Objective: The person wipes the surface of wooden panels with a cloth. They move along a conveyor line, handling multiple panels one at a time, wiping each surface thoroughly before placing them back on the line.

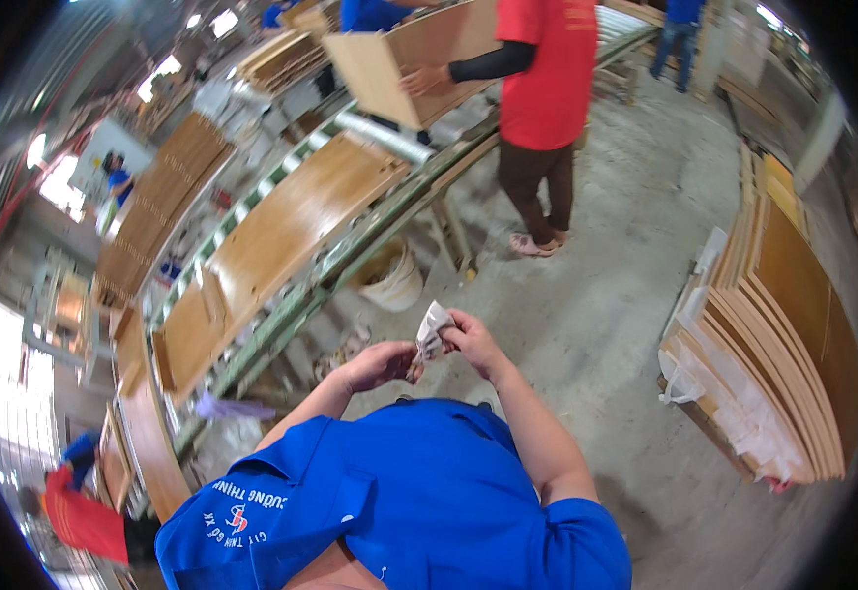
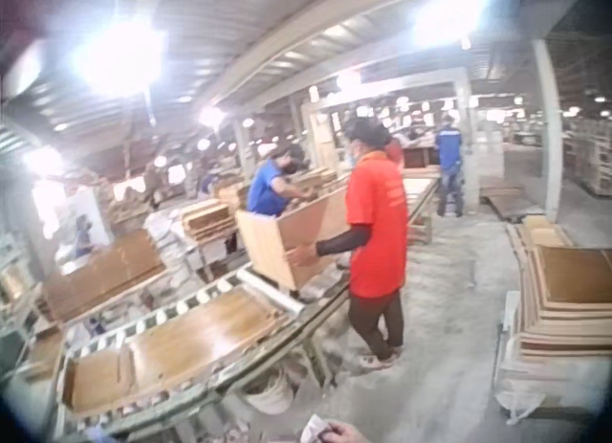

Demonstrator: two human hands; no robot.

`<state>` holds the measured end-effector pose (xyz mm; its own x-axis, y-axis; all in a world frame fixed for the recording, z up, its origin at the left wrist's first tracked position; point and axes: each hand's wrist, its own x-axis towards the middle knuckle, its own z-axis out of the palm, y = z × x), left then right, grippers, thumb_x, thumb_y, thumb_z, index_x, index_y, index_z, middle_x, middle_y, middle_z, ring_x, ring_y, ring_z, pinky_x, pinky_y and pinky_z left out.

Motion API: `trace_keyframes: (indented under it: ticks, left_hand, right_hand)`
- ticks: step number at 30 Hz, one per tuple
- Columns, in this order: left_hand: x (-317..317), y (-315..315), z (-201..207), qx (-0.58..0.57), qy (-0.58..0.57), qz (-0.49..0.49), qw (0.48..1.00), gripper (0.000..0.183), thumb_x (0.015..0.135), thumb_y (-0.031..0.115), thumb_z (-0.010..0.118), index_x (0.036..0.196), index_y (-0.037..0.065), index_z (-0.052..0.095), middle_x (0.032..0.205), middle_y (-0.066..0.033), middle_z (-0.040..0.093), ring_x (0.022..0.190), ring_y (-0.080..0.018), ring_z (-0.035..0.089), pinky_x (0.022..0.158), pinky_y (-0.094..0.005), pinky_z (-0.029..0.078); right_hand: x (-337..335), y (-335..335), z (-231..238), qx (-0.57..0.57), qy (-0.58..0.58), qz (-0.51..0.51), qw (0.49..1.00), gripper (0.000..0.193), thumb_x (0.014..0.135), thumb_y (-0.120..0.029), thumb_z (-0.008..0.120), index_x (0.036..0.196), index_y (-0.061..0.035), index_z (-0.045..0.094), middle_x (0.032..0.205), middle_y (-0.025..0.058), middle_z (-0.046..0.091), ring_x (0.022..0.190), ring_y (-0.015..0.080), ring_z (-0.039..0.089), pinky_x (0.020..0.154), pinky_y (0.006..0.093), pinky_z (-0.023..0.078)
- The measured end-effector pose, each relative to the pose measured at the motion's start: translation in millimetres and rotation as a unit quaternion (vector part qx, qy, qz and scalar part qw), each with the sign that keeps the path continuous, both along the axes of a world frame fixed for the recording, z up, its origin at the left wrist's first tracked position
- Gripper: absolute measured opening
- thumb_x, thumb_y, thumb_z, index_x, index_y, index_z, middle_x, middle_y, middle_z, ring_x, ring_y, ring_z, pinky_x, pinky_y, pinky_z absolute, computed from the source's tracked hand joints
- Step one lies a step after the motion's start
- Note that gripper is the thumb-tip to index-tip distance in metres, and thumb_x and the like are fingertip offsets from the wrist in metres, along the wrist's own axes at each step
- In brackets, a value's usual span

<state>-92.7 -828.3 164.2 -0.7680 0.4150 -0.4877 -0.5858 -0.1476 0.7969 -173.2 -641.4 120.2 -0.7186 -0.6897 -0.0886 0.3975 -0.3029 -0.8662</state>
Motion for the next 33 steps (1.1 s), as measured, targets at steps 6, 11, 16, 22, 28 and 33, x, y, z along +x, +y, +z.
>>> trace_keyframes:
  ticks: [6,11,16,22,28,33]
  left_hand:
    - [-37.0,52.1,-14.1,0.042,-0.04,-0.165,0.985,0.034,0.09,0.029,0.048,0.102,-0.001,0.057,0.076,0.0004,0.05,0.075,-0.0117,0.049,0.072,-0.0269,0.04]
    - [-62.0,99.1,-31.3,-0.053,0.07,-0.247,0.965,0.023,0.086,0.029,0.056,0.084,0.007,0.059,0.075,0.0047,0.053,0.069,-0.0052,0.043,0.062,-0.0199,0.034]
    - [-58.9,127.7,-35.4,-0.06,0.141,-0.325,0.933,0.018,0.082,0.024,0.062,0.079,0.007,0.058,0.075,0.0046,0.052,0.07,-0.0052,0.046,0.065,-0.0217,0.037]
    - [-71.7,145.8,-34.0,-0.196,0.255,-0.391,0.862,0.026,0.086,0.028,0.057,0.087,0.002,0.057,0.075,-0.0004,0.056,0.072,-0.0084,0.05,0.065,-0.0254,0.042]
    - [-85.6,134.3,-23.9,-0.27,0.355,-0.419,0.791,0.027,0.087,0.024,0.049,0.084,0.001,0.061,0.071,-0.0097,0.064,0.066,-0.0191,0.06,0.064,-0.029,0.045]
    - [-92.7,113.5,-29.3,-0.322,0.4,-0.352,0.782,0.029,0.088,0.024,0.046,0.08,0.0,0.06,0.071,-0.0149,0.061,0.069,-0.0248,0.06,0.064,-0.0364,0.044]
  right_hand:
    - [7.9,71.0,-19.6,-0.021,-0.027,-0.115,0.993,0.021,0.085,-0.007,0.048,0.105,-0.0063,0.055,0.089,0.0016,0.059,0.073,0.0094,0.056,0.066,0.0236,0.047]
    - [27.3,119.7,-34.9,-0.064,-0.093,-0.202,0.973,0.023,0.086,-0.011,0.048,0.108,-0.0065,0.055,0.094,0.005,0.061,0.079,0.0142,0.06,0.071,0.0288,0.051]
    - [62.1,151.8,-38.4,-0.114,-0.174,-0.174,0.963,0.023,0.083,-0.011,0.053,0.106,-0.0049,0.053,0.091,0.0064,0.061,0.078,0.0164,0.061,0.069,0.0299,0.051]
    - [92.6,149.6,-51.9,-0.15,-0.206,-0.247,0.935,0.024,0.085,-0.014,0.052,0.109,-0.0088,0.05,0.099,0.0059,0.06,0.086,0.0162,0.059,0.069,0.0292,0.05]
    - [90.1,123.9,-34.9,-0.151,-0.208,-0.306,0.917,0.029,0.083,-0.016,0.058,0.11,-0.0119,0.048,0.091,0.0021,0.057,0.077,0.0119,0.056,0.065,0.027,0.048]
    - [63.6,95.6,-21.6,-0.113,-0.128,-0.293,0.941,0.022,0.077,-0.013,0.064,0.096,-0.0103,0.052,0.076,-0.0006,0.055,0.062,0.0084,0.051,0.057,0.0255,0.043]
